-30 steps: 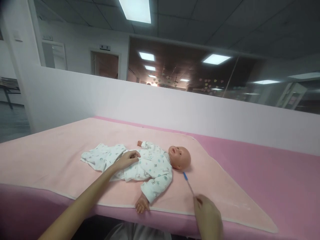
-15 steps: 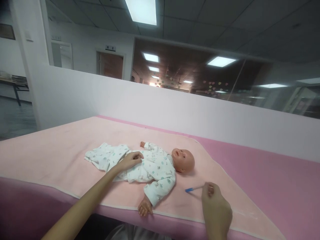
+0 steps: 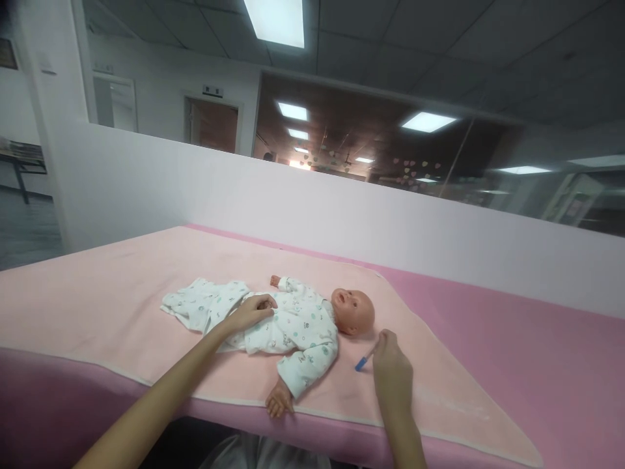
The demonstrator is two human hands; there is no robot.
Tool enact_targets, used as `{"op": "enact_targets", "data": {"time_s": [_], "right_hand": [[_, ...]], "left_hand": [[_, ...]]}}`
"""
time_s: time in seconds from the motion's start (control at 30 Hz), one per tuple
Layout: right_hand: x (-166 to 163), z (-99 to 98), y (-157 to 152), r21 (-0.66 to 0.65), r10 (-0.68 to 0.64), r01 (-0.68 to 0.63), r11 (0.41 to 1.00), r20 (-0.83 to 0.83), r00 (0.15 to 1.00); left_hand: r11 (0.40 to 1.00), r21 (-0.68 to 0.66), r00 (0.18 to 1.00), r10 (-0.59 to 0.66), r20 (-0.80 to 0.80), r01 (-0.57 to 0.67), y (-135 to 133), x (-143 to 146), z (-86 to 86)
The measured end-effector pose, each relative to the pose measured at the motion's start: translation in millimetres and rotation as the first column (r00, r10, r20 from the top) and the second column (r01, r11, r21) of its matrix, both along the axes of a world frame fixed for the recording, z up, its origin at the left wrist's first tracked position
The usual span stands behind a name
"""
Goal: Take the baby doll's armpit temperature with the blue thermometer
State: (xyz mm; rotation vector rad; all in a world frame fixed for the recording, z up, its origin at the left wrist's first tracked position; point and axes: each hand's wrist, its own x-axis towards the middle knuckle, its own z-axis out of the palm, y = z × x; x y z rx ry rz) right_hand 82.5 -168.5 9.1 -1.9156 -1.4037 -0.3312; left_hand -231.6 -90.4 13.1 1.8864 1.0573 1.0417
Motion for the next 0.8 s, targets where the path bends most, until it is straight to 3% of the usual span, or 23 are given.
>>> {"op": "enact_targets", "data": {"time_s": [0.1,0.17,0.23,0.27,0.33,0.4,0.43,0.5,0.57,0.63,0.7,0.8], "right_hand": [[-2,2.4,1,-0.006,-0.001,0.001,1.000,-0.022,1.000],[-3,14.1,3,-0.014,0.125,-0.127,0.992,-0.092,0.988],[-4,37.3,6,0.060,0.316,-0.310,0.949,-0.245,0.917],[-5,52.6,7,0.156,0.416,-0.386,0.909,-0.343,0.842],[-9,86.5,9,0.451,0.618,-0.427,0.784,-0.502,0.605],[-17,116.0,14,0.676,0.775,-0.385,0.629,-0.503,0.382],[-22,126.1,17,0.722,0.812,-0.374,0.581,-0.484,0.327],[-33,134.2,24,0.695,0.813,-0.423,0.581,-0.468,0.347],[-42,129.2,30,0.583,0.750,-0.477,0.658,-0.453,0.482],[-46,119.5,35,0.503,0.706,-0.497,0.707,-0.467,0.532],[-44,113.1,39,0.527,0.725,-0.503,0.685,-0.562,0.398],[-38,113.5,42,0.644,0.738,-0.447,0.621,-0.673,0.055]], "left_hand": [[1.000,0.003,1.000,0.004,-0.004,-0.004,2,0,-2.7],[1.000,0.006,1.000,0.007,-0.008,-0.007,3,0,-3.8],[1.000,0.008,1.000,0.006,-0.012,-0.005,3,0,-3.8],[1.000,0.008,1.000,0.003,-0.011,-0.003,2,0,-3.6],[1.000,0.007,1.000,0.002,-0.006,-0.002,2,0,-3.0],[1.000,0.009,1.000,0.007,-0.003,-0.007,1,0,-2.6],[1.000,0.010,1.000,0.010,-0.006,-0.010,1,0,-2.4],[1.000,0.008,1.000,0.013,-0.016,-0.013,1,0,-2.0],[1.000,0.003,1.000,0.013,-0.027,-0.013,1,0,-1.4],[1.000,0.003,0.999,0.009,-0.034,-0.009,0,0,-0.6],[1.000,0.008,0.999,-0.001,-0.033,0.001,-1,-1,0.0],[1.000,0.009,1.000,-0.002,-0.028,0.003,-2,-1,0.0]]}}
